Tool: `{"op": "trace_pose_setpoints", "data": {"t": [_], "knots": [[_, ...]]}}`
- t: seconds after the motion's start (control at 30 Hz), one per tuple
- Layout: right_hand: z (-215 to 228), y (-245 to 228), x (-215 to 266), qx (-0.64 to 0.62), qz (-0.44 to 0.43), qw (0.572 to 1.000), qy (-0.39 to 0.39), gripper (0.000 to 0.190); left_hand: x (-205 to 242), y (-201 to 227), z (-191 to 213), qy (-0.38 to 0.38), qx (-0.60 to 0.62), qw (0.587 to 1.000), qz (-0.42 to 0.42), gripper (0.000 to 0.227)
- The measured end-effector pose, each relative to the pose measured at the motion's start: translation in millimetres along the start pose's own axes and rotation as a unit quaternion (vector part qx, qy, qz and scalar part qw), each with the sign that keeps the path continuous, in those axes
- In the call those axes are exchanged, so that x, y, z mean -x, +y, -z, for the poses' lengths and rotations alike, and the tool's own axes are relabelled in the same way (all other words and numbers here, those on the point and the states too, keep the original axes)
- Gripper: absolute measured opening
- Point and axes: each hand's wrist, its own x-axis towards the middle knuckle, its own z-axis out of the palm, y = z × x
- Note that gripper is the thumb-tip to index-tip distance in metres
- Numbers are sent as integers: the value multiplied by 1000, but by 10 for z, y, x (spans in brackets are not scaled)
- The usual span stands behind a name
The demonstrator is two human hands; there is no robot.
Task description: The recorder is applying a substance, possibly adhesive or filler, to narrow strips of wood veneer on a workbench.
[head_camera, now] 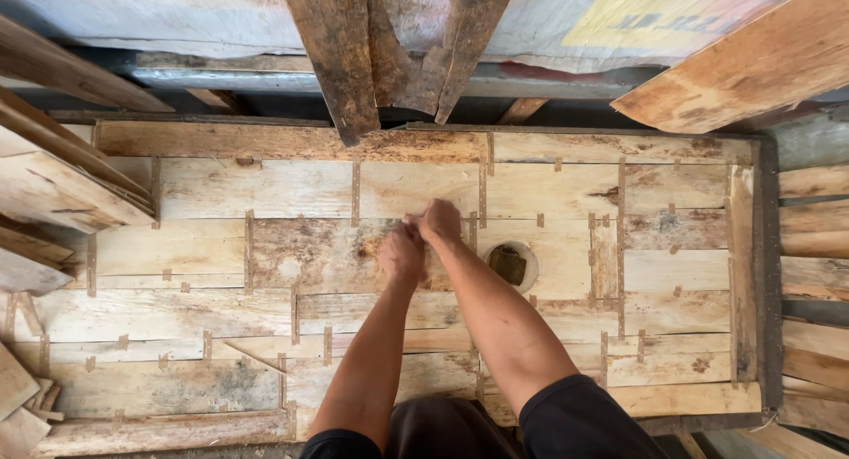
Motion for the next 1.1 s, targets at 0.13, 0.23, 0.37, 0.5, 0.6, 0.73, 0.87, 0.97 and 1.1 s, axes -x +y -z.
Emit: {"op": "trace_pose_setpoints", "data": {"t": [0.13, 0.23, 0.37, 0.5, 0.6, 0.73, 0.87, 0.97, 1.1], "knots": [[118, -106, 59, 5, -50, 998, -32, 47, 227, -23, -162, -98, -90, 991, -13, 29], [131, -61, 22, 51, 0, 999, -18, 52, 463, -73, 20, -30, -13, 986, -166, 14], [21, 118, 20, 2, 64, 998, 16, 55, 637, -267, 351, 61, 48, 978, -195, 14], [-26, 186, -22, 30, 127, 989, 71, 61, 583, -421, 393, 116, 140, 960, -212, 12], [33, 164, 21, 14, 111, 993, 42, 59, 502, -410, 392, 135, 158, 956, -206, 11], [40, 121, 32, 20, 96, 994, 50, 59, 487, -403, 473, 113, 202, 956, -180, 11], [123, -8, 63, 14, 79, 995, 50, 54, 452, -429, 491, 106, 217, 952, -190, 9], [180, -22, 205, 5, 43, 999, 19, 49, 550, -416, 583, 80, 233, 951, -186, 7], [-6, 227, 156, -40, 163, 986, 24, 13, 636, -428, 716, 3, 326, 941, -93, 13]]}}
